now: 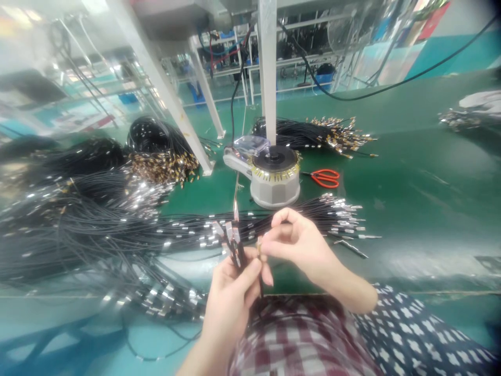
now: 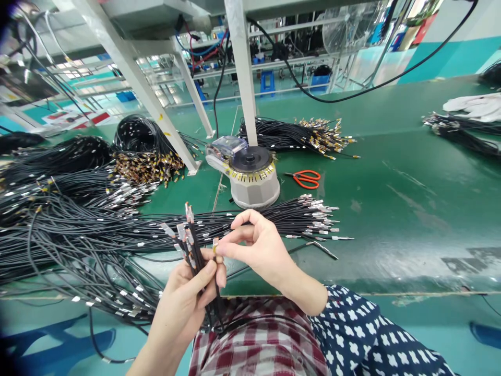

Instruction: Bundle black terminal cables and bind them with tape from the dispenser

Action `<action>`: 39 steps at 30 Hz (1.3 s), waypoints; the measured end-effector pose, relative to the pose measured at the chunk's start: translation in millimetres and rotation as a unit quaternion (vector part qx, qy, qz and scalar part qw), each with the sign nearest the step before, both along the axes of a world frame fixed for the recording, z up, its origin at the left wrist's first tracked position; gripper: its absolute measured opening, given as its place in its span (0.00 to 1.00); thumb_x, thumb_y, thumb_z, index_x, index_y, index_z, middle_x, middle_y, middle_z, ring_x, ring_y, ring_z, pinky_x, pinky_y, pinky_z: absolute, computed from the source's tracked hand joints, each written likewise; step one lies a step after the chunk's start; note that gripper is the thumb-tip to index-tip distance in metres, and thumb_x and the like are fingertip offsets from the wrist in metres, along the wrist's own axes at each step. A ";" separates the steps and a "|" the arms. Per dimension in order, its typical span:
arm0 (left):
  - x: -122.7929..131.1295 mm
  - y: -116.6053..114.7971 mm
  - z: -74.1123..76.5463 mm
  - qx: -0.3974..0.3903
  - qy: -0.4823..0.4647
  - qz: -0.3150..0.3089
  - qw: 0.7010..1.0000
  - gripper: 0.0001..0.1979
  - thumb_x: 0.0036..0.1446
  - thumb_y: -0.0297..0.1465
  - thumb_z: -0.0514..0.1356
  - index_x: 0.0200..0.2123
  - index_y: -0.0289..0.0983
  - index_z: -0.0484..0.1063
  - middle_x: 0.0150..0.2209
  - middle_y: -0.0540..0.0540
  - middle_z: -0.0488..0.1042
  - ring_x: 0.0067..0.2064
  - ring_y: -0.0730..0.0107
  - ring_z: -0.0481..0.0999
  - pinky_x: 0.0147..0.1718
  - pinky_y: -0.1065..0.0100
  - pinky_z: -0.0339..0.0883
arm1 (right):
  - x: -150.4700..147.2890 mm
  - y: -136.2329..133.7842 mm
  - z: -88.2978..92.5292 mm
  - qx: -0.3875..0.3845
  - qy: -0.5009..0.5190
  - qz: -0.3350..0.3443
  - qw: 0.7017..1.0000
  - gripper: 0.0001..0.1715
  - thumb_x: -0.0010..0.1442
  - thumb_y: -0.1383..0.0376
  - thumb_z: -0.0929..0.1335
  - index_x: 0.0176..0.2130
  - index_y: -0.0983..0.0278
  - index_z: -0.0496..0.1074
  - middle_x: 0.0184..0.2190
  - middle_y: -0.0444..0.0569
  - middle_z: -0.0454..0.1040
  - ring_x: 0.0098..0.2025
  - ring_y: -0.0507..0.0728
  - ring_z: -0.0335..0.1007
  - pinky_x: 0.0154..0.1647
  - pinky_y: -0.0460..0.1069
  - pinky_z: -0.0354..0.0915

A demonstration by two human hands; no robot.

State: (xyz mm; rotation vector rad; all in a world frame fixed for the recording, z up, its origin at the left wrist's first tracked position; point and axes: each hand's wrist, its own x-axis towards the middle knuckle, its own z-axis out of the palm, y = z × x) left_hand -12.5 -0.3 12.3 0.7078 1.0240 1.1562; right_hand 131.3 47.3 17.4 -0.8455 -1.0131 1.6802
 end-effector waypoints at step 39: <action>1.2 3.1 0.3 0.016 0.040 0.039 0.998 0.11 0.52 0.33 0.66 0.29 0.34 0.67 0.21 0.48 0.75 0.12 0.88 0.53 0.14 0.76 0.38 | -2.7 -4.7 -0.1 0.065 -0.087 -0.050 0.993 0.19 0.48 0.69 0.75 0.35 0.61 0.63 0.25 0.39 0.73 0.28 0.51 0.67 0.33 0.49 0.62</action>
